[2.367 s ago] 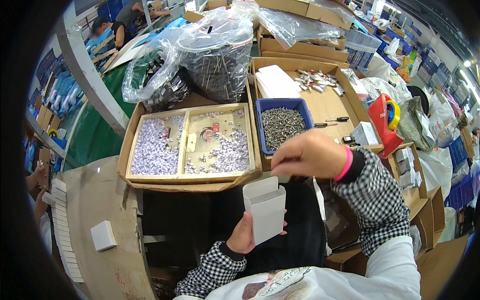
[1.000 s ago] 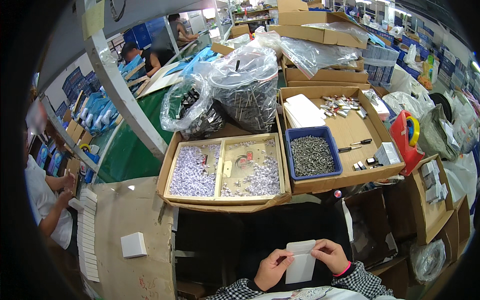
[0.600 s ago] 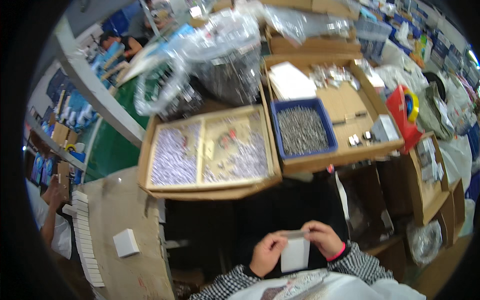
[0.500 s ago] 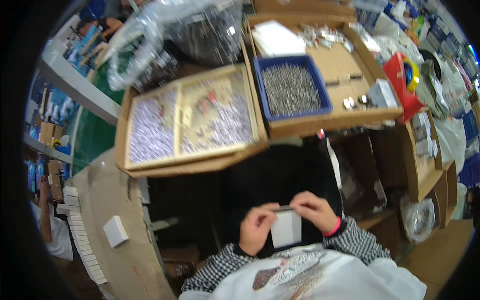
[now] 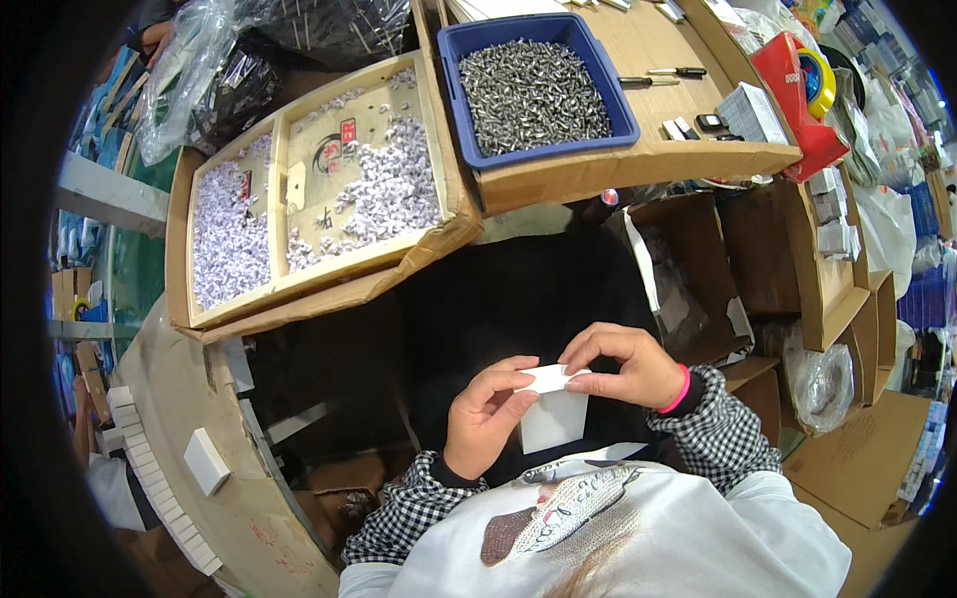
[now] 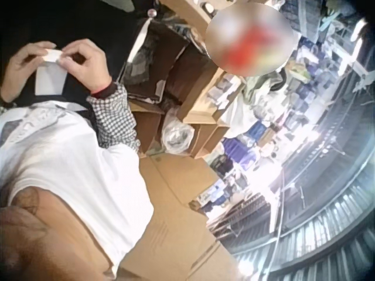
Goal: The person assembles small electronic components into white rectangular boxes. They pick components from trays, place them into the boxes, and seal the boxes with tape. The process is repeated multiple times.
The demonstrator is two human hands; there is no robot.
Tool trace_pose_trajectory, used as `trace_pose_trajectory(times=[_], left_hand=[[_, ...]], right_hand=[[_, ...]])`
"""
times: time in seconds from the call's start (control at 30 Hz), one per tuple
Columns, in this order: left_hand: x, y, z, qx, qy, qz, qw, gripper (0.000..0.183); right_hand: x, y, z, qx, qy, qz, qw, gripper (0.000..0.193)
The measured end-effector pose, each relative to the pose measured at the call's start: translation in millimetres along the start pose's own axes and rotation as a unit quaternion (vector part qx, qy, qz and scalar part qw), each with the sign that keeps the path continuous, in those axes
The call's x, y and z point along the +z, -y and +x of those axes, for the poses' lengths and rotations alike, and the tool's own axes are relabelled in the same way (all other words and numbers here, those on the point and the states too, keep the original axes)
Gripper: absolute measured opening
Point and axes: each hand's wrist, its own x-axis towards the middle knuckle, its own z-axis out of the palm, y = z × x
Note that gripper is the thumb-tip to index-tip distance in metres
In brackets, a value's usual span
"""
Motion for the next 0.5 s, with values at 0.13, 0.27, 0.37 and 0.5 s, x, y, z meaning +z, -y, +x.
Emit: trace_pose_trajectory(times=[0.13, 0.27, 0.37, 0.5], left_hand=[[10, -7, 4, -0.025, 0.022, -0.04, 0.999, 0.027], [18, -8, 13, -0.033, 0.011, -0.053, 0.998, 0.042], [26, -3, 17, -0.047, -0.042, 0.012, 0.998, 0.062], [37, 4, 14, 0.008, -0.02, 0.364, 0.931, 0.106]], right_hand=[[-9, 17, 3, 0.025, 0.051, -0.109, 0.992, 0.022], [-5, 19, 7, -0.054, 0.008, -0.241, 0.969, 0.019], [7, 13, 7, -0.078, -0.114, -0.252, 0.958, 0.02], [24, 7, 3, -0.07, -0.167, -0.269, 0.946, 0.019]])
